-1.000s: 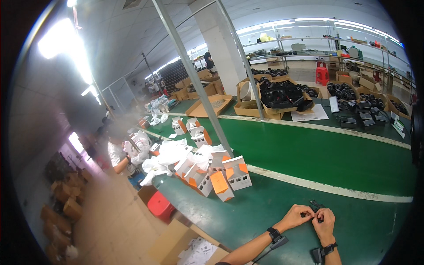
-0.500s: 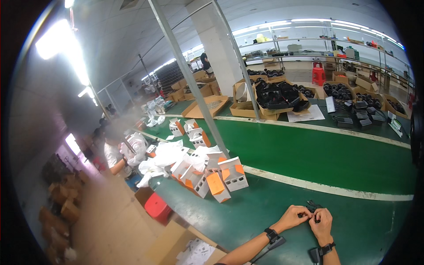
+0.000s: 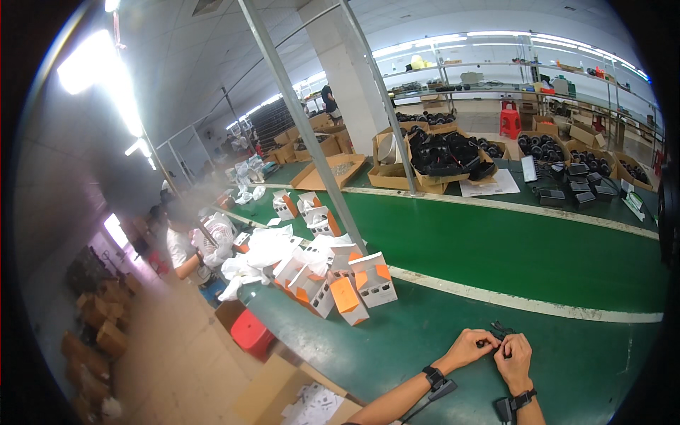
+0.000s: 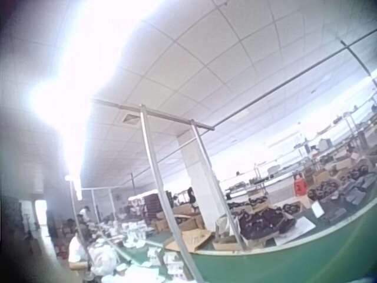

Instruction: Assembling electronic devices and packing them into boxes on an assembly line.

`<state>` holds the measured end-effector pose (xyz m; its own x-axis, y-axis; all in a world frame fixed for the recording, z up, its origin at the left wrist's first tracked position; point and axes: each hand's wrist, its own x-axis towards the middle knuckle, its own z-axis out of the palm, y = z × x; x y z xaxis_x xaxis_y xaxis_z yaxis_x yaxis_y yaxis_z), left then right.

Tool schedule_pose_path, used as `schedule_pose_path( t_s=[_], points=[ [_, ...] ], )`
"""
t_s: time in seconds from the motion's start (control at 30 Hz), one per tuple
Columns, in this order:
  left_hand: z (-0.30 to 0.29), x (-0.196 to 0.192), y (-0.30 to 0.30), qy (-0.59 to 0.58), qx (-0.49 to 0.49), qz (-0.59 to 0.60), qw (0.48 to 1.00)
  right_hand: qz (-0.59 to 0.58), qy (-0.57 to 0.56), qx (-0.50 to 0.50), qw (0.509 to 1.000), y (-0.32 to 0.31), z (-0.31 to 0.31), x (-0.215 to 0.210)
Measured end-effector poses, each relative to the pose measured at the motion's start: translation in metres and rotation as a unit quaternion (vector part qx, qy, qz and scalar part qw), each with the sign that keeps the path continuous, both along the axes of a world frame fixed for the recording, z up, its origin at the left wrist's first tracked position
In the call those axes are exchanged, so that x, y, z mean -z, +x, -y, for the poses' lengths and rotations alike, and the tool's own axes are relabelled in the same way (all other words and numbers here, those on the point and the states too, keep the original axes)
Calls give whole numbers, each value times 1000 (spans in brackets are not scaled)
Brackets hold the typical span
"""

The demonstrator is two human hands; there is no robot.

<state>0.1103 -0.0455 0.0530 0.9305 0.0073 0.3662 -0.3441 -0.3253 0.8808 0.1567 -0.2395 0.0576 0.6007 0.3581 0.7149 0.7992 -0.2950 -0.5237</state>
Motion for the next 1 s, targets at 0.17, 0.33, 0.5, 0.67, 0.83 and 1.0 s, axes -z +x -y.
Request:
schedule_pose_path(
  t_s=[0.17,0.33,0.5,0.67,0.83,1.0],
  points=[
    [-3,7,1,-29,-35,-47,998,4,-1,-2,1000,-2,1,-4],
    [0,0,-1,3,-13,-45,999,3,12,7,1000,-3,1,-8],
    [-1,-2,-1,4,-2,-42,999,-4,4,4,1000,-3,1,-8],
    [0,2,0,-7,-13,-10,1000,-2,2,-6,1000,-1,0,-4],
    [-1,-4,-1,7,-2,-51,999,-5,-3,-9,1000,1,2,1],
    [-2,-3,-2,8,7,-33,999,-26,-11,-15,1000,0,1,1]
  ],
)
